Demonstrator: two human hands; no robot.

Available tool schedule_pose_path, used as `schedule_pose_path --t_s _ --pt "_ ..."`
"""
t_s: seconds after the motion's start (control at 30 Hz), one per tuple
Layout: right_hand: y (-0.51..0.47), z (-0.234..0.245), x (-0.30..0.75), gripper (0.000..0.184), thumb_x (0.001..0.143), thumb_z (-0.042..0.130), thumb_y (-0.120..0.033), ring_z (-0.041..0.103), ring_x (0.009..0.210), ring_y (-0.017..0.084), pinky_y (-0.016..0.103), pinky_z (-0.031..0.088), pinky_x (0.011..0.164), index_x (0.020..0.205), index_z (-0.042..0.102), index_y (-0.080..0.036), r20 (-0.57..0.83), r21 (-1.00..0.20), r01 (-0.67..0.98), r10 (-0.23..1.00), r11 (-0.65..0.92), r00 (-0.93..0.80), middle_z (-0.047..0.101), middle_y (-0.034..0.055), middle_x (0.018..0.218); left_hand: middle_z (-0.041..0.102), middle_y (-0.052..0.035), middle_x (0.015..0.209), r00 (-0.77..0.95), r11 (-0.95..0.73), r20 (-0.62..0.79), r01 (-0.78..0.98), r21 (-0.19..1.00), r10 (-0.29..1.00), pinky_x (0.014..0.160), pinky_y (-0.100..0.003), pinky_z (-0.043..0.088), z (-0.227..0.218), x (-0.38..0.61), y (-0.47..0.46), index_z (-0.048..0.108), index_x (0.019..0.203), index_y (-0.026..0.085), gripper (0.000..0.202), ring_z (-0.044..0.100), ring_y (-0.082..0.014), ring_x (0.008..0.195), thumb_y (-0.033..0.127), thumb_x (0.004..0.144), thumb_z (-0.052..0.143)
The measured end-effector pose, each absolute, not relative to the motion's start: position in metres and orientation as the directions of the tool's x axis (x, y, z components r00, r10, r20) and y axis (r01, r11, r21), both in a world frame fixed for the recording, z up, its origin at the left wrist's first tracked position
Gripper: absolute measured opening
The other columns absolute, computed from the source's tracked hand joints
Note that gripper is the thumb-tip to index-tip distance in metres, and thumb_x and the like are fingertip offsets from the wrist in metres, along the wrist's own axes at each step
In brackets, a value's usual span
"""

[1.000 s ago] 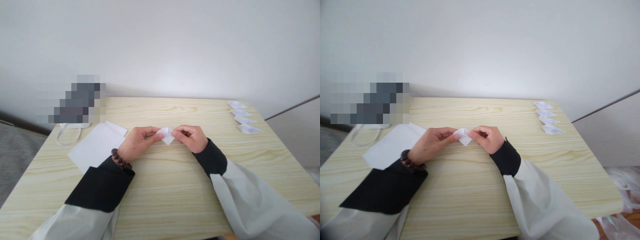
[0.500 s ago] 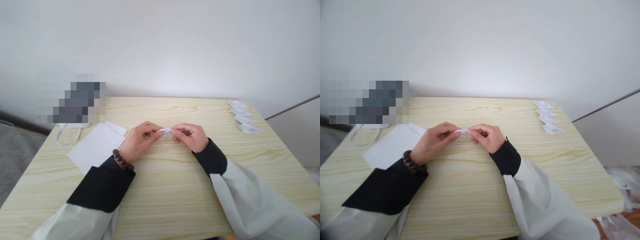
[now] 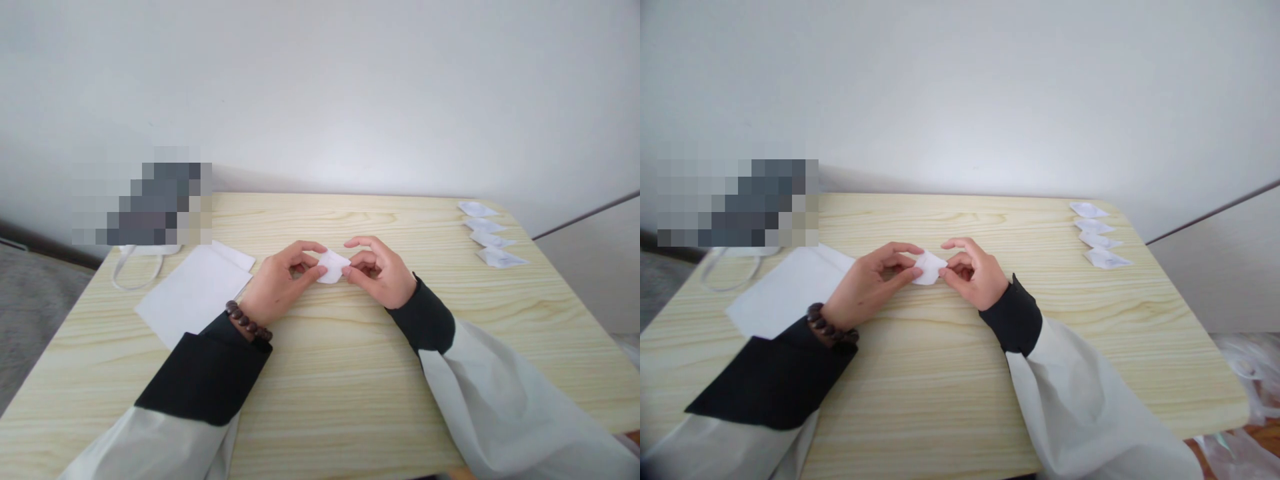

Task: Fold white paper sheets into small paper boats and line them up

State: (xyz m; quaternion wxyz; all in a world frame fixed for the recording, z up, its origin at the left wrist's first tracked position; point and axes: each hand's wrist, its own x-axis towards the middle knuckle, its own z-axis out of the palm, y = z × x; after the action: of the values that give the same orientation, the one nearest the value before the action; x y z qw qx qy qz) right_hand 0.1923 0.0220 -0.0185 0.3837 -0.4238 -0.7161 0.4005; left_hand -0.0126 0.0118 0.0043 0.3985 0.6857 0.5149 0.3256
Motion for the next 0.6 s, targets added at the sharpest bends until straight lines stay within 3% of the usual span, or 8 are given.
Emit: schedule_pose_path --t_s 0.07,0.17,0.23,0.37,0.6 --pt "0.021 -0.0162 0.1913 0.033 0.083 0.059 -0.027 0.055 0.053 0.009 0.021 0.041 0.048 0.113 0.053 -0.017 0.242 -0.851 0.362 0.895 0.381 -0.374 0.067 0.0002 0.072 0.073 -0.003 0.087 0.251 -0.15 0.037 0.448 0.882 0.967 0.075 -0.029 0.05 0.0026 -0.0115 0.0113 0.057 0.114 0.018 0.04 0.066 -0.0169 0.078 0.04 0.08 0.06" --pt "0.0206 -0.0119 0.1896 0.013 0.085 0.054 -0.024 0.057 0.064 0.012 0.024 0.044 0.058 0.09 0.064 -0.016 0.336 -0.716 0.446 0.825 0.537 -0.455 0.067 0.0046 0.077 0.072 -0.0045 0.091 0.272 -0.215 0.082 0.508 0.834 0.959 0.079 -0.03 0.049 0.003 -0.0105 0.01 0.066 0.102 0.017 0.028 0.065 -0.0179 0.084 0.036 0.082 0.058" --pt "0.021 -0.0108 0.189 0.014 0.085 0.054 -0.023 0.058 0.071 0.014 0.027 0.045 0.065 0.084 0.066 -0.016 0.378 -0.663 0.461 0.795 0.59 -0.475 0.066 0.0061 0.079 0.07 -0.0039 0.09 0.286 -0.273 0.125 0.565 0.779 0.95 0.079 -0.03 0.049 0.0038 -0.0103 0.0094 0.07 0.095 0.019 0.023 0.063 -0.0186 0.086 0.033 0.082 0.058" --pt "0.0225 -0.0129 0.1898 0.016 0.084 0.057 -0.024 0.056 0.068 0.013 0.026 0.047 0.063 0.094 0.067 -0.016 0.385 -0.664 0.466 0.802 0.584 -0.457 0.064 0.0048 0.077 0.068 -0.0019 0.078 0.31 -0.334 0.167 0.633 0.698 0.936 0.073 -0.027 0.049 0.0026 -0.0105 0.0097 0.073 0.093 0.022 0.022 0.06 -0.0178 0.084 0.031 0.084 0.056" --pt "0.0258 -0.0199 0.1927 0.013 0.083 0.062 -0.028 0.058 0.07 0.013 0.025 0.048 0.064 0.08 0.066 -0.017 0.401 -0.593 0.522 0.787 0.614 -0.47 0.063 0.0041 0.076 0.069 -0.0039 0.08 0.379 -0.485 0.304 0.662 0.571 0.874 0.081 -0.034 0.047 -0.0042 -0.0145 0.0126 0.073 0.086 0.02 0.016 0.052 -0.0211 0.09 0.031 0.082 0.062"
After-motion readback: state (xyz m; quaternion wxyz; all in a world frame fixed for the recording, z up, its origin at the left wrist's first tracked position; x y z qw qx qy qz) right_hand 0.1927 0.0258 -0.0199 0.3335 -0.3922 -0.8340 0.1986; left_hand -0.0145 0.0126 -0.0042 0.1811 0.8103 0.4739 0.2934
